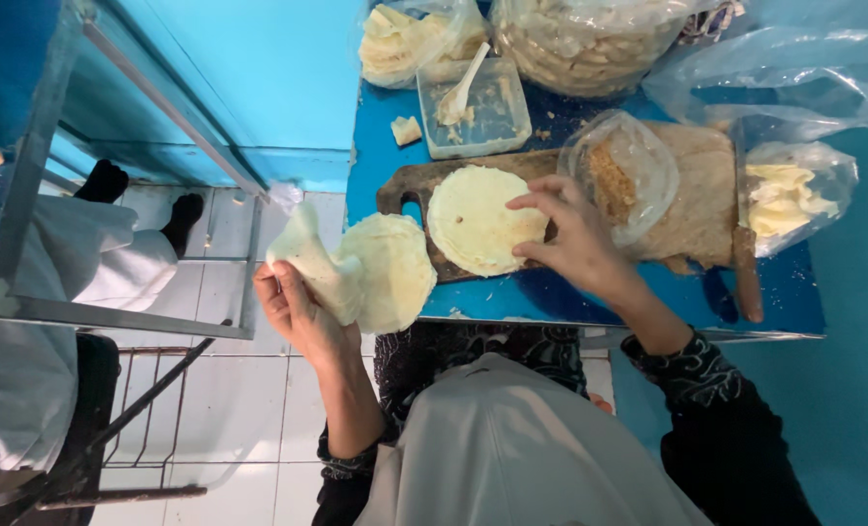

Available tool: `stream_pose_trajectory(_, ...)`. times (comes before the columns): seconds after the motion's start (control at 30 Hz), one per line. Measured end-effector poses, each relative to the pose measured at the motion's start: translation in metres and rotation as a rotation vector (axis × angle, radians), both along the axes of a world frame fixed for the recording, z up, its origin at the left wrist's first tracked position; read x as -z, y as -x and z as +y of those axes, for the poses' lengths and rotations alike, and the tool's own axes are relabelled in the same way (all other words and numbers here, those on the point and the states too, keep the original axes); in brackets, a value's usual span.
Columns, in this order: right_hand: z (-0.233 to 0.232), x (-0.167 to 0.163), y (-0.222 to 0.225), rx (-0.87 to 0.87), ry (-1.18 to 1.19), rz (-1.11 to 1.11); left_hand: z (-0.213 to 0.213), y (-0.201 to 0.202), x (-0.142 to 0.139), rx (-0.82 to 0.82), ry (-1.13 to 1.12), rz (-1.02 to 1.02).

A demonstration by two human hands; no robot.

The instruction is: The person sits at a small table and peels apart thin layers of round flat pastry discs by hand, stacking the separated pieces. They then use a knife to cut the pastry pieces on a wooden cutting board and place the cut pieces aside.

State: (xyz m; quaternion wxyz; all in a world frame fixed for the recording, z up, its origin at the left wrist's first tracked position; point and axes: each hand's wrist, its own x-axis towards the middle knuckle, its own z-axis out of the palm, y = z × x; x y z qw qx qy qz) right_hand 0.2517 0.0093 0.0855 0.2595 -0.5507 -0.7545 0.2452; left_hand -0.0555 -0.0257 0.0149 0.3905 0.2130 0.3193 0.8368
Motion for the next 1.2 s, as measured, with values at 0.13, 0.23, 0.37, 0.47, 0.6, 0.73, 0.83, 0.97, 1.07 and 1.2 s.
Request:
stream_pose_trajectory(0.13, -0.017, -0.022, 0.009, -0.036, -0.224, -0.287, 0.002, -0.006, -0.025, 0.101, 0.042, 0.134)
stream_pose_trajectory(0.23, -0.018, -0.035, 0.008, 0.000, -0.390, -0.207, 0.004, -0.011, -0.050, 0.419, 0.057, 0.205)
stream_pose_trajectory(0.37, 0.000, -0.029, 0.004, -0.380, 0.143, 0.705, 0.020, -0.030, -0.076, 0.811, -0.019, 0.334)
stream_pose_trajectory(0.47, 0.011, -0.004, 0.013, -0.204, 0.619, 1.072, 0.046, -0.054, -0.080, 0.748, 0.006, 0.575)
stream_pose_trajectory(0.6, 0.017, 0.016, -0.003, -0.105, 0.485, 1.081, 0.058, -0.073, -0.070, 0.553, 0.026, 0.874)
stream_pose_trajectory(0.73, 0.019, 0.020, -0.019, -0.095, 0.346, 1.008, 0.062, -0.080, -0.055, 0.436, 0.022, 1.013)
stream_pose_trajectory(0.83, 0.033, 0.024, -0.018, -0.021, 0.250, 0.800, 0.077, -0.084, -0.045, 0.314, -0.038, 1.193)
stream_pose_trajectory(0.97, 0.047, 0.040, -0.014, 0.035, 0.309, 0.647, 0.090, -0.090, -0.027, 0.351, 0.020, 1.246)
stream_pose_trajectory(1.07, 0.048, 0.049, -0.015, -0.023, 0.218, 0.659, 0.091, -0.086, -0.018, 0.306, 0.097, 1.263)
stream_pose_trajectory(1.2, 0.050, 0.039, -0.020, -0.007, 0.213, 0.732, 0.092, -0.078, -0.026, 0.441, 0.045, 1.029)
